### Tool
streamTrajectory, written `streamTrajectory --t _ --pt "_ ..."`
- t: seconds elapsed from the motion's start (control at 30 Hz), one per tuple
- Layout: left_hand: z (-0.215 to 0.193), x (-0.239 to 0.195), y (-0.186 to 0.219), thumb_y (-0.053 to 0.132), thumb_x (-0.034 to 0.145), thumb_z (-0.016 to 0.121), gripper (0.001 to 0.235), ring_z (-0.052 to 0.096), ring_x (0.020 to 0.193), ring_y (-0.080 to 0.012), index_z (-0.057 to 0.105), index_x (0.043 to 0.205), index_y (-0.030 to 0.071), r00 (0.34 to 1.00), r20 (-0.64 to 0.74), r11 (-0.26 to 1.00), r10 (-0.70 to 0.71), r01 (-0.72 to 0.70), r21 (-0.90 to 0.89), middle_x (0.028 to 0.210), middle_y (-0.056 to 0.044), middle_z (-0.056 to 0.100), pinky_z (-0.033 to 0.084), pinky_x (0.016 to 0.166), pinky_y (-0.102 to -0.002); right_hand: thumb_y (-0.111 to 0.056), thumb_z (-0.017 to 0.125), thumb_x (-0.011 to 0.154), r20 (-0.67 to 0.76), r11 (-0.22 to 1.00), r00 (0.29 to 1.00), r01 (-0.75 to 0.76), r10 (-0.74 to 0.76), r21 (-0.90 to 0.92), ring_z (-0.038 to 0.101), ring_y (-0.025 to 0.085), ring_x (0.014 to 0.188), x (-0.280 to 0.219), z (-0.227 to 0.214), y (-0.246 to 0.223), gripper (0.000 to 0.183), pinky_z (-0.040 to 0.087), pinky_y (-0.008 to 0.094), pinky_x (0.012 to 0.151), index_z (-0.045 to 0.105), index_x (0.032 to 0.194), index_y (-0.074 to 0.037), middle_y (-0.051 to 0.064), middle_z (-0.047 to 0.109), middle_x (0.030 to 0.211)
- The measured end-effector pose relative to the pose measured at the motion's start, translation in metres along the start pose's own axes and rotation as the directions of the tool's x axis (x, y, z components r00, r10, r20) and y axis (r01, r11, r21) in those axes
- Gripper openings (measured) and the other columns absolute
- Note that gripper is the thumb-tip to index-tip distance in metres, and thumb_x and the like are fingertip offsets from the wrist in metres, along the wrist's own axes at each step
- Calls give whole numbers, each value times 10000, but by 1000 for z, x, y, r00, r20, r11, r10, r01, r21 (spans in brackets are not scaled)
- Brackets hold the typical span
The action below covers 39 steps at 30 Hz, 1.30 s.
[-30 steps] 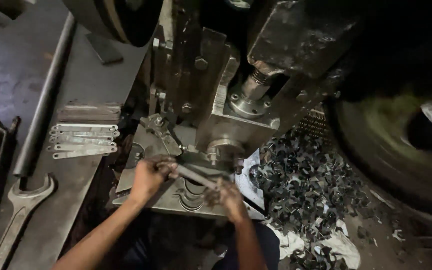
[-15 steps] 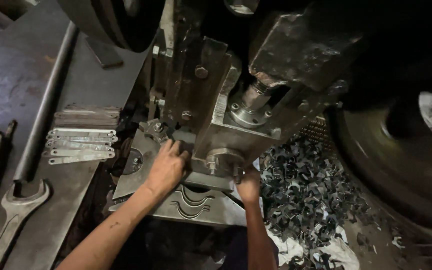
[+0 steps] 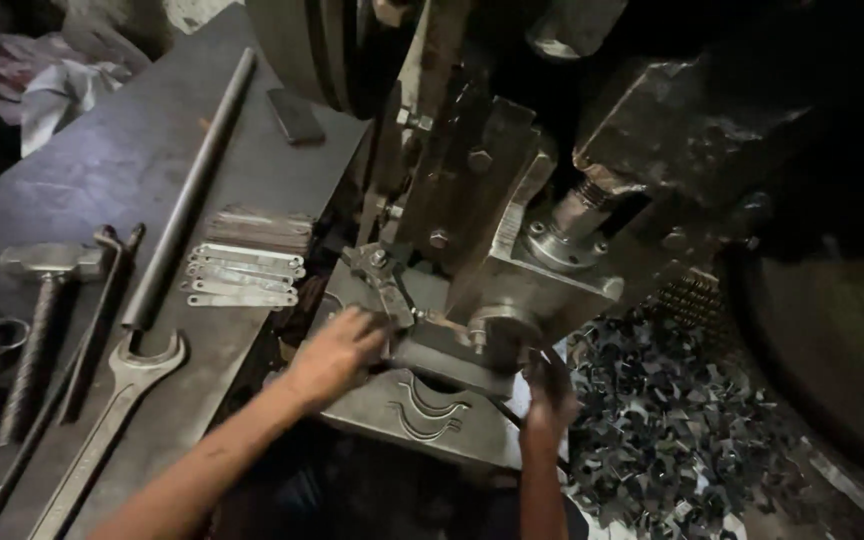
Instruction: Operator is feeding metal components into a industrial power press to be shaped or cut.
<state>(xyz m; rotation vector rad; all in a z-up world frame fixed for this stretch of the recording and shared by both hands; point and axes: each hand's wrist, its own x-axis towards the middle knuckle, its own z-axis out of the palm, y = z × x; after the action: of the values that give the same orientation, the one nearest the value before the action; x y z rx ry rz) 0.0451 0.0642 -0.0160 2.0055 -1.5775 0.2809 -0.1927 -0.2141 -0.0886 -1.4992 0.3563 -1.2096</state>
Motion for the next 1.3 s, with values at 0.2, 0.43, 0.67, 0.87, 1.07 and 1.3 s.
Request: streamTrajectory --t 0.2,0.43,0.67,0.87,1.07,1.3 --pt "-27 -130 -157 138 897 510 478 546 1228 -391 599 1349 14 960 -205 908 -190 252 335 1277 -213 604 431 1078 -499 -200 708 923 -100 732 866 -471 490 -493 715 153 829 -106 -114 40 258 554 319 791 787 1071 -4 99 790 869" --pt "-44 -147 -184 95 924 464 495 556 1284 -406 609 1396 51 926 -193 808 -325 378 452 1351 -196 622 437 1083 -566 -201 733 907 30 671 773 -530 634 -518 718 154 661 -148 -43 -34 199 586 313 631 796 1017 -48 105 799 778" --pt "-43 -147 -188 140 1054 430 317 600 1165 -391 661 1249 45 896 -115 772 -430 431 467 1241 -210 633 475 1037 -505 -172 751 887 277 686 725 -352 630 -637 780 132 711 -154 -26 -42 181 586 280 608 778 1020 -50 81 809 796" --pt "-60 -127 -171 145 963 445 312 616 1149 -378 644 1157 2 905 38 748 -424 326 578 1156 -204 642 492 1028 -498 -165 748 894 292 680 735 -302 612 -668 804 131 737 -148 -21 -61 184 597 282 632 766 1028 -41 88 819 848" --pt "-53 -135 -192 124 1067 389 334 570 1208 -466 616 1244 -46 904 -38 821 -425 403 405 1244 -286 613 467 1081 -514 -168 727 916 379 744 749 -219 543 -631 810 141 756 -136 -7 -78 190 597 287 648 760 1041 -29 104 814 837" --pt "-77 -103 -124 144 1126 639 197 645 1080 -495 673 1176 -44 759 -357 809 -545 588 16 1161 -283 663 524 950 -521 -112 664 956 477 644 874 417 -92 -641 741 335 847 -63 56 -96 258 598 403 714 706 1192 -17 196 747 1039"
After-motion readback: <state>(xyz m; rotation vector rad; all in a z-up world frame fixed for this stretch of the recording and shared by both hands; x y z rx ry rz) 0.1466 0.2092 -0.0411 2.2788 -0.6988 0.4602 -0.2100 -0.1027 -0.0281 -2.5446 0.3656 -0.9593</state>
